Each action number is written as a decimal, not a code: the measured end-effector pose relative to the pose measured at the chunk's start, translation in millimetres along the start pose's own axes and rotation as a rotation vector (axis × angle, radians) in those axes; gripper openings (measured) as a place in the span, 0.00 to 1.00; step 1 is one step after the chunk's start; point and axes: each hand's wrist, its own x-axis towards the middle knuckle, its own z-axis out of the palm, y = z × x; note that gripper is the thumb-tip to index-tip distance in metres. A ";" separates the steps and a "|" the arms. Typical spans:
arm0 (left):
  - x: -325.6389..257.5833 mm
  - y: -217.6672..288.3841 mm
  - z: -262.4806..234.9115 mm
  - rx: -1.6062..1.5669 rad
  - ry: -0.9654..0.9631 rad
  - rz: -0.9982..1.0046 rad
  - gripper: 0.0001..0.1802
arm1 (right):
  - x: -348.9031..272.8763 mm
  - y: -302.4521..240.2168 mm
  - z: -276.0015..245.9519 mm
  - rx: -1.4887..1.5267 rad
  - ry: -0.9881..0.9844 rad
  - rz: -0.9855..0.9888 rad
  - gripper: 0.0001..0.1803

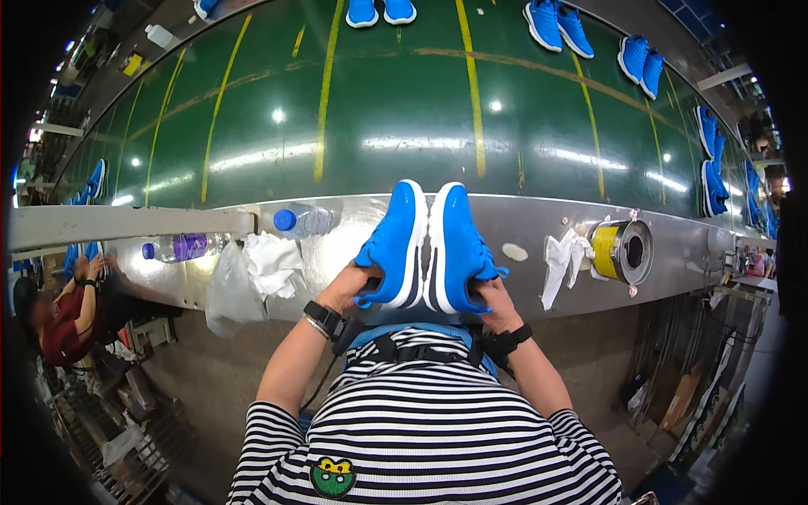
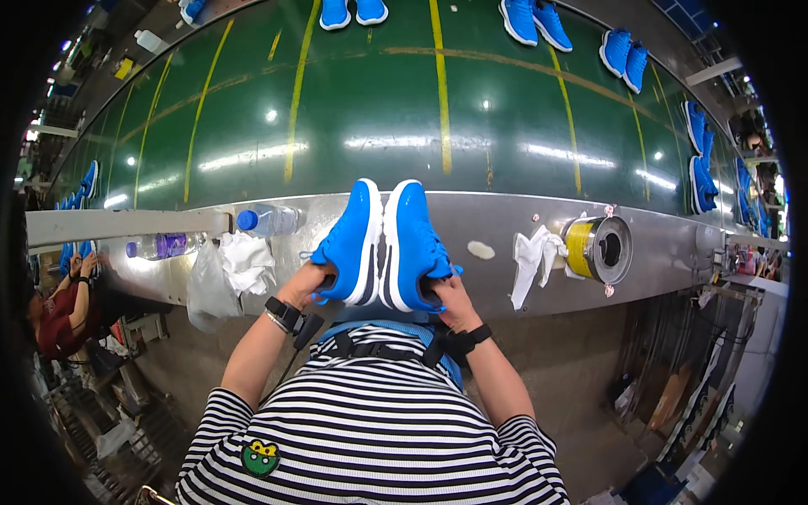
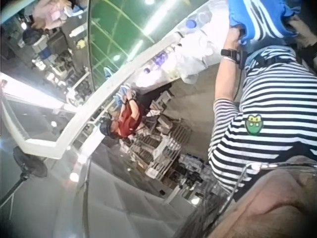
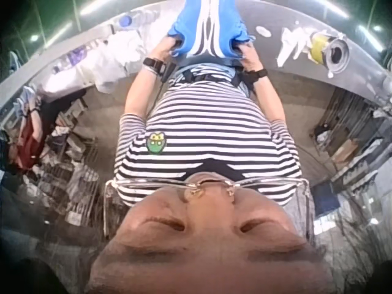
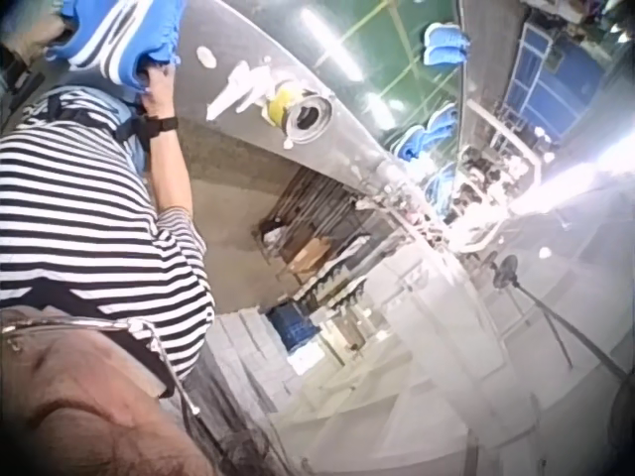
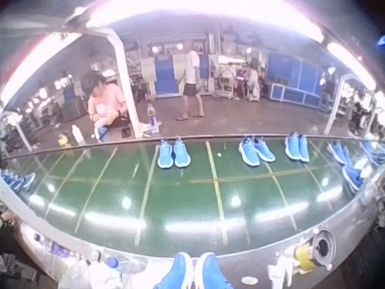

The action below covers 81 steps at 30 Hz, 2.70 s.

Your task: The person wipes the exterior of blue sneakers with a white cloth on a factory assembly line. They handle the shoes one at a time, rotating them to clean different sides, and place them back on the conveyor belt. The person also moves between the conveyor and a nearby metal rack to retrieve and return shoes.

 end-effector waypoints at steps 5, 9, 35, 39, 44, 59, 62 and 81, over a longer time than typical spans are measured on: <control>17.6 -28.0 -18.3 -0.068 -0.092 0.174 0.21 | 4.9 -6.8 1.4 -0.171 -0.056 -0.050 0.33; 18.9 -30.2 -27.9 -0.020 -0.136 0.262 0.26 | 0.3 -24.8 16.2 -0.440 -0.125 -0.252 0.36; 6.2 -52.4 -18.8 0.219 0.095 0.388 0.33 | -1.3 -39.4 -32.4 -0.803 0.122 -0.330 0.22; -2.5 -54.6 -44.5 0.342 0.043 0.354 0.38 | 1.6 -68.7 -94.6 -1.181 0.759 -0.678 0.14; -12.7 -23.6 -57.3 0.469 0.183 0.442 0.41 | 24.7 -66.5 -120.5 -1.472 0.878 -0.596 0.12; -5.9 -1.2 -42.7 0.083 -0.215 0.164 0.49 | 8.4 -73.0 86.1 -0.888 -0.031 -0.573 0.06; -12.0 -1.1 -42.0 0.066 -0.227 0.154 0.48 | 46.2 -58.5 125.6 -1.216 -0.242 -0.588 0.05; -2.8 -16.4 -57.4 0.078 -0.264 0.225 0.49 | 124.4 -31.8 163.1 -1.550 -0.434 -0.333 0.05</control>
